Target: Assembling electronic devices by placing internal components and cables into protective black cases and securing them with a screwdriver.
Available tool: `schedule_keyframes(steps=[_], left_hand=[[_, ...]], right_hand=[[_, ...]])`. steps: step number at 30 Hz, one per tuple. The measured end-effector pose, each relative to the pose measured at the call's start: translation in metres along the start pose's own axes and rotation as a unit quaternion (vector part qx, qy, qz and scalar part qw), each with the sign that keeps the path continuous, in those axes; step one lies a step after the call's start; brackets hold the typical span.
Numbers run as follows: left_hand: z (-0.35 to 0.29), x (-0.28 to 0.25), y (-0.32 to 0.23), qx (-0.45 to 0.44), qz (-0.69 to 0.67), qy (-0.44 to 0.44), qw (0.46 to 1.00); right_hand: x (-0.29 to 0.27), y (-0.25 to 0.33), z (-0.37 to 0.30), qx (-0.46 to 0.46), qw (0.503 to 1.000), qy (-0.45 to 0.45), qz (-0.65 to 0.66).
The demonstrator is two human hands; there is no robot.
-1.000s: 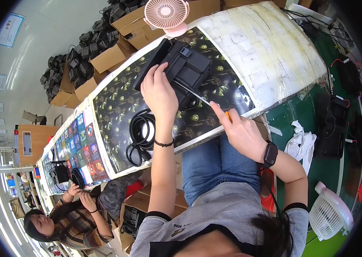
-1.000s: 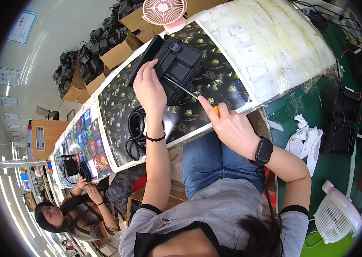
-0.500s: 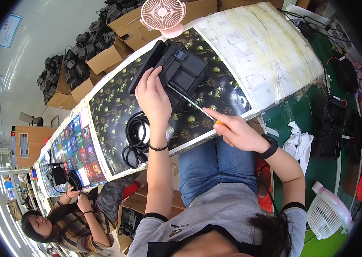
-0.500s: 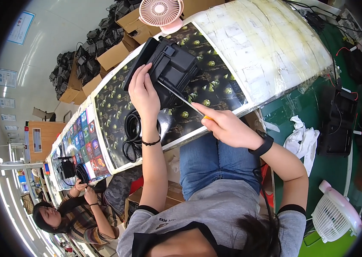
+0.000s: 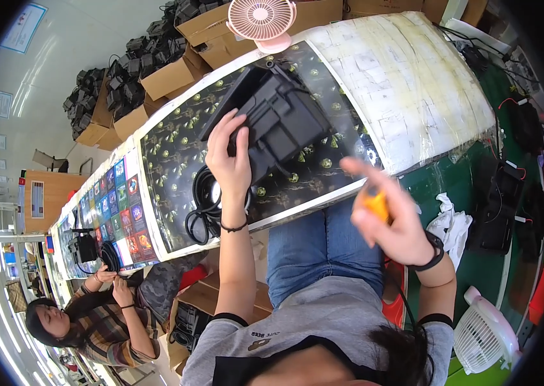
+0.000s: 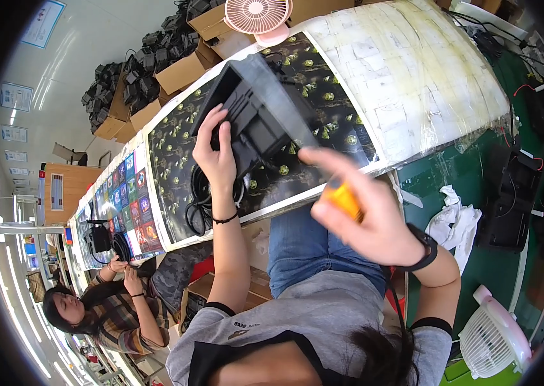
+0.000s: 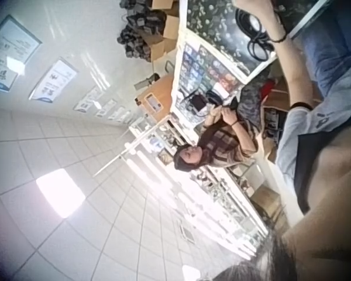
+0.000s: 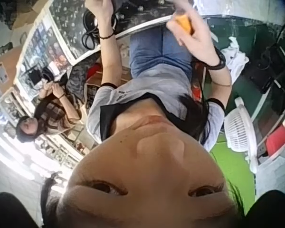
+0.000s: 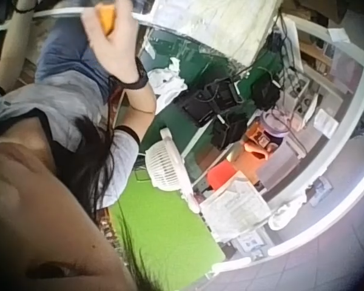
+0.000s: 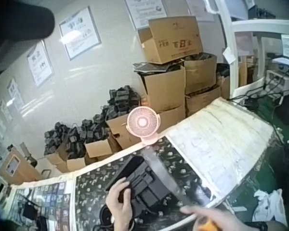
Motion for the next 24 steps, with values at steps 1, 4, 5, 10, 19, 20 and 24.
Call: schedule_keyframes(steps=[1, 4, 5, 10, 19, 20, 24], left_hand=[[-0.004, -0.008, -0.008, 0.026, -0.002, -0.010, 1.000], [-0.024, -0.015, -0.012, 0.085, -0.027, -0.040, 0.995], [-0.031, -0.016, -0.011, 0.099, -0.038, -0.054, 0.993], [-0.051, -0.028, -0.008, 0.137, -0.061, -0.082, 0.985], [-0.050, -0.001, -0.058, 0.228, 0.014, 0.085, 0.970], [-0.048, 0.003, -0.064, 0.230, 0.020, 0.090, 0.969], [-0.041, 0.010, -0.063, 0.226, 0.023, 0.108, 0.968]], right_hand=[[-0.008, -0.002, 0.005, 0.003, 0.995, -0.070, 0.073], [-0.047, -0.031, 0.023, -0.048, 0.963, -0.258, 0.070], [-0.056, -0.042, 0.029, -0.059, 0.954, -0.291, 0.049], [-0.049, -0.082, 0.054, -0.024, 0.971, -0.238, 0.025], [-0.039, -0.087, 0.053, -0.048, 0.966, -0.229, 0.106], [-0.041, -0.088, 0.053, -0.055, 0.966, -0.231, 0.106], [-0.046, -0.088, 0.053, -0.070, 0.960, -0.254, 0.095]])
Point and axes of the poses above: each hand's wrist, its own z-axis towards the middle knuckle, its own x-axis out of the palm, y = z × x, the point moved 7 cm from there along z, towards the middle knuckle, and after that the axes turned 12 degrees about -z, right-handed, at the moved point
